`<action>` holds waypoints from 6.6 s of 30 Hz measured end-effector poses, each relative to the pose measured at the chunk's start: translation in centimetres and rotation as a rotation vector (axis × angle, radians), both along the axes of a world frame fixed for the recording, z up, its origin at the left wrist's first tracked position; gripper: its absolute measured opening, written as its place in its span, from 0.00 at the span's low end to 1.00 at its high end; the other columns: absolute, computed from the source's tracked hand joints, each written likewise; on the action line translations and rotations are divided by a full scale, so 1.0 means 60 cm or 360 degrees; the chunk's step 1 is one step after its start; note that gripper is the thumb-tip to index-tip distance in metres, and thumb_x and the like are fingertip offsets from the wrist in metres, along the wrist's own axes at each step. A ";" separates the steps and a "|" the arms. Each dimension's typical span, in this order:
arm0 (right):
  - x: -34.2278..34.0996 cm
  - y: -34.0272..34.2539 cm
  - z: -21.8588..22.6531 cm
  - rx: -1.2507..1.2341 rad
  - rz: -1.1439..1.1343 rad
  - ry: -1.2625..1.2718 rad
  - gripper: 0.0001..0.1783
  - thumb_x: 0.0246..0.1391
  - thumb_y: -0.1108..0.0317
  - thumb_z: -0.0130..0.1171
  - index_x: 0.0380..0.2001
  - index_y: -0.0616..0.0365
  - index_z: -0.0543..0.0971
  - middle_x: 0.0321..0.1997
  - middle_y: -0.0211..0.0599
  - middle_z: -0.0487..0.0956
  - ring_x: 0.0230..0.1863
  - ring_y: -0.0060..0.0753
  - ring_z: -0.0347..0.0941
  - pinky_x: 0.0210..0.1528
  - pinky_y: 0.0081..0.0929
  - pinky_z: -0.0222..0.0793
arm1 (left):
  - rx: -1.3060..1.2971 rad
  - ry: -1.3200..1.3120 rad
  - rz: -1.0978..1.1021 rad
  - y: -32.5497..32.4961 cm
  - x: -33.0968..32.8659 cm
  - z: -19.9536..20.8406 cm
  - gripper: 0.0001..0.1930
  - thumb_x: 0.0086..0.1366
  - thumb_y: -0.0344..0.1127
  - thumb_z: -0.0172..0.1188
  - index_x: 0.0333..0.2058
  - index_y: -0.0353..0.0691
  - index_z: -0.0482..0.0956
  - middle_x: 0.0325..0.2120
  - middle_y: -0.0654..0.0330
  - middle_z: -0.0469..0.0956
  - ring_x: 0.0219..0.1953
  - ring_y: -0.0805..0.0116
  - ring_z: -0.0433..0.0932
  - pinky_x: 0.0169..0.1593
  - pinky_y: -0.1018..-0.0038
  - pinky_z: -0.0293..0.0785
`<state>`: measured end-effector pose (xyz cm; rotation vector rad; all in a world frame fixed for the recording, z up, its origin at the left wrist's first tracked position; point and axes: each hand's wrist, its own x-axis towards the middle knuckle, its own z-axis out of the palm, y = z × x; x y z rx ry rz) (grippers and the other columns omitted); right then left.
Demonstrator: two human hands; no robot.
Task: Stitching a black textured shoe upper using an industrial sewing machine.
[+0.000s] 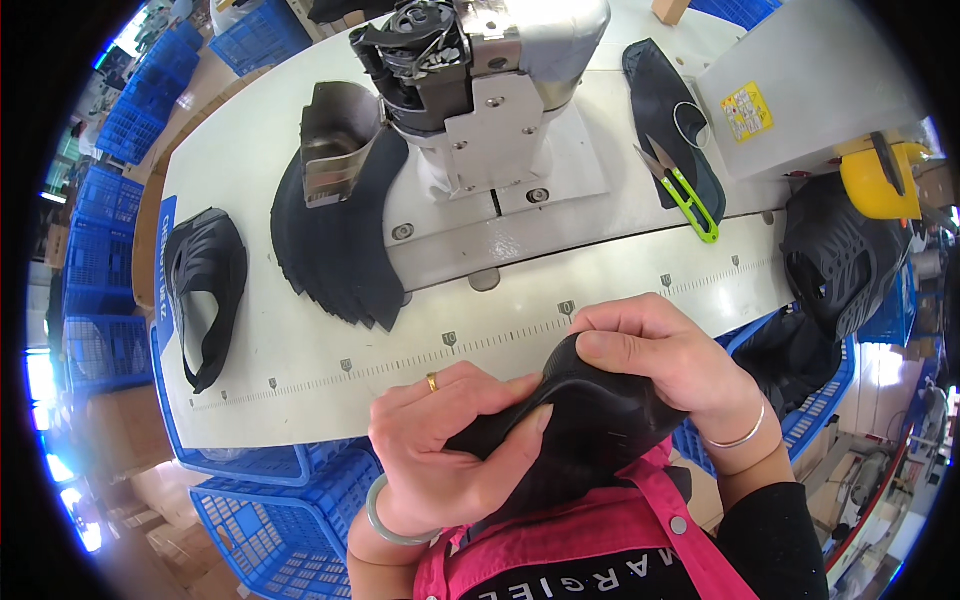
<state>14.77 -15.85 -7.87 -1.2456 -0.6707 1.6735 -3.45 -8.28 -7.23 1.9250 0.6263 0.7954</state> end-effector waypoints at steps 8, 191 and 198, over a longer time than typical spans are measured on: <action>0.012 -0.009 0.035 0.0475 0.0041 -0.0772 0.19 0.43 0.60 0.64 0.32 0.64 0.73 0.24 0.35 0.74 0.26 0.22 0.69 0.29 0.20 0.64 | 0.0260 -0.0040 0.0023 -0.027 0.017 -0.010 0.13 0.39 0.24 0.66 0.29 0.33 0.79 0.17 0.59 0.74 0.15 0.71 0.72 0.19 0.82 0.67; -0.030 0.013 0.074 0.2063 0.0010 -0.1680 0.16 0.28 0.76 0.62 0.28 0.58 0.74 0.20 0.32 0.71 0.20 0.33 0.70 0.19 0.25 0.64 | 0.0844 -0.0281 0.0149 -0.013 -0.027 0.068 0.15 0.33 0.22 0.64 0.26 0.38 0.80 0.19 0.62 0.73 0.15 0.72 0.67 0.19 0.80 0.61; -0.029 0.012 0.075 0.2075 0.0019 -0.1677 0.17 0.28 0.76 0.63 0.29 0.59 0.74 0.21 0.33 0.71 0.21 0.34 0.70 0.20 0.26 0.65 | 0.0755 -0.0249 0.0123 -0.016 -0.031 0.071 0.14 0.36 0.22 0.64 0.28 0.37 0.79 0.22 0.60 0.74 0.18 0.69 0.70 0.21 0.78 0.65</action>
